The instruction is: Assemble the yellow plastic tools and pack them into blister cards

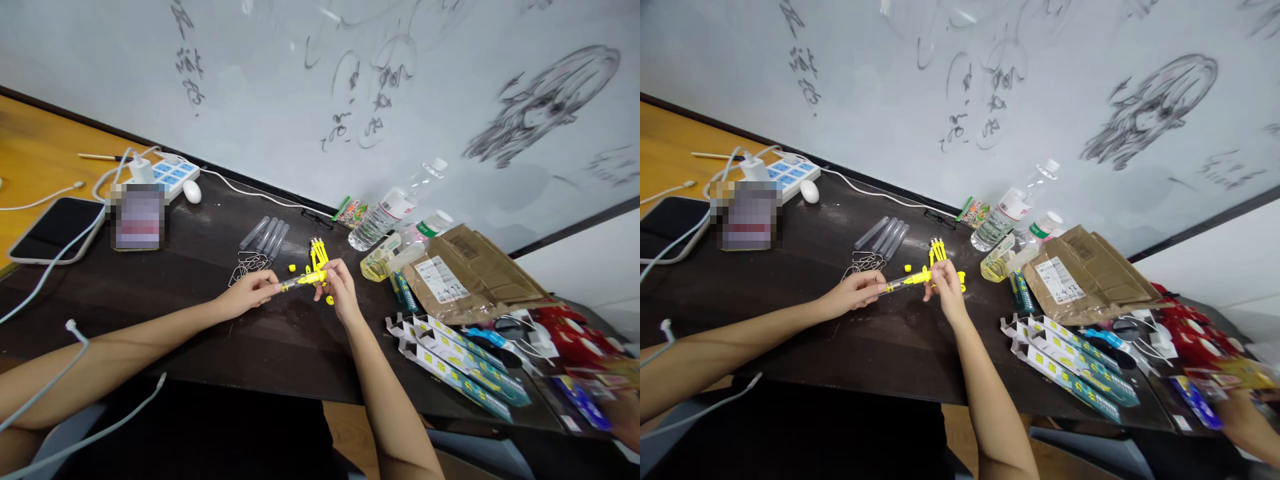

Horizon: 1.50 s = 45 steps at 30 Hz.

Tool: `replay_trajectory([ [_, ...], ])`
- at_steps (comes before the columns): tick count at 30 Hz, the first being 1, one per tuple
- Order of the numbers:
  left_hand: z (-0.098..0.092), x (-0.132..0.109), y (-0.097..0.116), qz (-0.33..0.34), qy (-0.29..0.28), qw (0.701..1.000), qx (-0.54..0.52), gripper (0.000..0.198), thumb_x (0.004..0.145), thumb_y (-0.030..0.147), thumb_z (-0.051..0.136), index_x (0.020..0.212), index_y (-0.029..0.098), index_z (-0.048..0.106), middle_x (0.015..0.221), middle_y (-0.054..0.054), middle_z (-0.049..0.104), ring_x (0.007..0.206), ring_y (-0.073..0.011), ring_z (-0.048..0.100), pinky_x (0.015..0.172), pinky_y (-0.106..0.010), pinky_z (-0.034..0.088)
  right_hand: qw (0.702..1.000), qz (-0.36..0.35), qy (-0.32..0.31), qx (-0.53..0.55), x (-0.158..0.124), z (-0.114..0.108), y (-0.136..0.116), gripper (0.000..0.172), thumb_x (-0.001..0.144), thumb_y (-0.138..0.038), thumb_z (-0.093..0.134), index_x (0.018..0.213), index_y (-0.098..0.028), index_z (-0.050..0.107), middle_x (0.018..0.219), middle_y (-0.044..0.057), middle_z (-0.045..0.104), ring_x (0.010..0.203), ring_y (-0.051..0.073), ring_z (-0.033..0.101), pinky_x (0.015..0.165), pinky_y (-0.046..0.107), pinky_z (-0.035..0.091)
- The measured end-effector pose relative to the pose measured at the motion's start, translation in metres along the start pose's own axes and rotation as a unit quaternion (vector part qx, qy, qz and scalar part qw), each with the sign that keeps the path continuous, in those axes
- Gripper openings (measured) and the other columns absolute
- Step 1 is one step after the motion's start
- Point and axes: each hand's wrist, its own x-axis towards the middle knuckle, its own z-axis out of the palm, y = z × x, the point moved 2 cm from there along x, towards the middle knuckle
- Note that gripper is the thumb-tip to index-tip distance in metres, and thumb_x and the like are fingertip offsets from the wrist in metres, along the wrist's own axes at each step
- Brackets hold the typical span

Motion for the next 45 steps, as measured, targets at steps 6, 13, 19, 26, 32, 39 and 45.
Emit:
replay_trajectory([
  [6, -0.003, -0.001, -0.003, 0.047, 0.018, 0.994, 0.096, 0.028, 0.083, 0.045, 0.053, 0.076, 0.017, 0.052, 0.053, 0.007, 0.038, 0.049, -0.0076, 0.035, 0.049, -0.019, 0.026, 0.998, 0.013, 0.006, -0.053, 0.0, 0.001, 0.002, 0.034, 0.082, -0.049, 0.056, 0.069, -0.02, 0.044, 0.052, -0.006, 0.051, 0.039, 0.008, 0.049, 0.037, 0.02, 0.044],
  [13, -0.006, -0.001, -0.006, 0.076, 0.029, 0.982, 0.168, 0.027, 0.085, 0.044, 0.051, 0.079, 0.018, 0.054, 0.056, 0.007, 0.039, 0.052, -0.0089, 0.037, 0.053, -0.021, 0.026, 0.997, 0.038, -0.016, -0.065, 0.0, -0.004, 0.003, 0.03, 0.083, -0.048, 0.054, 0.074, -0.02, 0.048, 0.055, -0.005, 0.053, 0.042, 0.008, 0.052, 0.035, 0.018, 0.043],
  [19, -0.022, -0.002, 0.004, 0.085, 0.06, 0.928, 0.359, 0.026, 0.085, 0.044, 0.05, 0.085, 0.02, 0.061, 0.062, 0.003, 0.054, 0.054, -0.0103, 0.046, 0.055, -0.022, 0.028, 0.997, 0.054, -0.044, -0.031, -0.001, 0.006, 0.005, 0.031, 0.082, -0.047, 0.056, 0.074, -0.021, 0.041, 0.06, -0.005, 0.058, 0.042, 0.008, 0.052, 0.036, 0.018, 0.046],
  [26, -0.019, -0.005, 0.005, 0.131, 0.027, 0.877, 0.462, 0.045, 0.086, 0.042, 0.047, 0.127, 0.024, 0.046, 0.084, 0.001, 0.064, 0.064, -0.0134, 0.058, 0.058, -0.023, 0.037, 0.995, 0.059, -0.066, -0.042, -0.003, 0.015, 0.013, 0.031, 0.083, -0.048, 0.056, 0.077, -0.021, 0.041, 0.061, -0.006, 0.057, 0.042, 0.006, 0.051, 0.033, 0.016, 0.044],
  [32, -0.003, -0.004, -0.006, 0.174, 0.041, 0.842, 0.509, 0.052, 0.088, 0.044, 0.048, 0.135, 0.025, 0.037, 0.096, -0.004, 0.067, 0.082, -0.0187, 0.064, 0.069, -0.026, 0.044, 0.993, 0.041, -0.097, -0.054, -0.008, 0.025, 0.02, 0.026, 0.086, -0.043, 0.053, 0.081, -0.02, 0.044, 0.066, -0.005, 0.056, 0.043, 0.005, 0.05, 0.034, 0.014, 0.042],
  [39, -0.009, -0.005, -0.001, 0.157, 0.006, 0.851, 0.501, 0.043, 0.092, 0.036, 0.04, 0.133, 0.024, 0.038, 0.08, -0.001, 0.068, 0.062, -0.0159, 0.063, 0.058, -0.023, 0.041, 0.992, 0.034, -0.122, -0.016, -0.008, 0.031, 0.018, 0.023, 0.084, -0.039, 0.06, 0.091, -0.019, 0.05, 0.07, -0.004, 0.057, 0.049, 0.006, 0.054, 0.038, 0.016, 0.047],
  [45, -0.005, -0.008, 0.004, 0.158, -0.012, 0.883, 0.443, 0.042, 0.09, 0.027, 0.041, 0.131, 0.022, 0.04, 0.079, -0.001, 0.065, 0.055, -0.0132, 0.057, 0.055, -0.022, 0.038, 0.991, 0.042, -0.125, -0.011, -0.008, 0.032, 0.02, 0.024, 0.082, -0.039, 0.062, 0.092, -0.019, 0.052, 0.069, -0.004, 0.058, 0.047, 0.006, 0.053, 0.038, 0.016, 0.048],
])
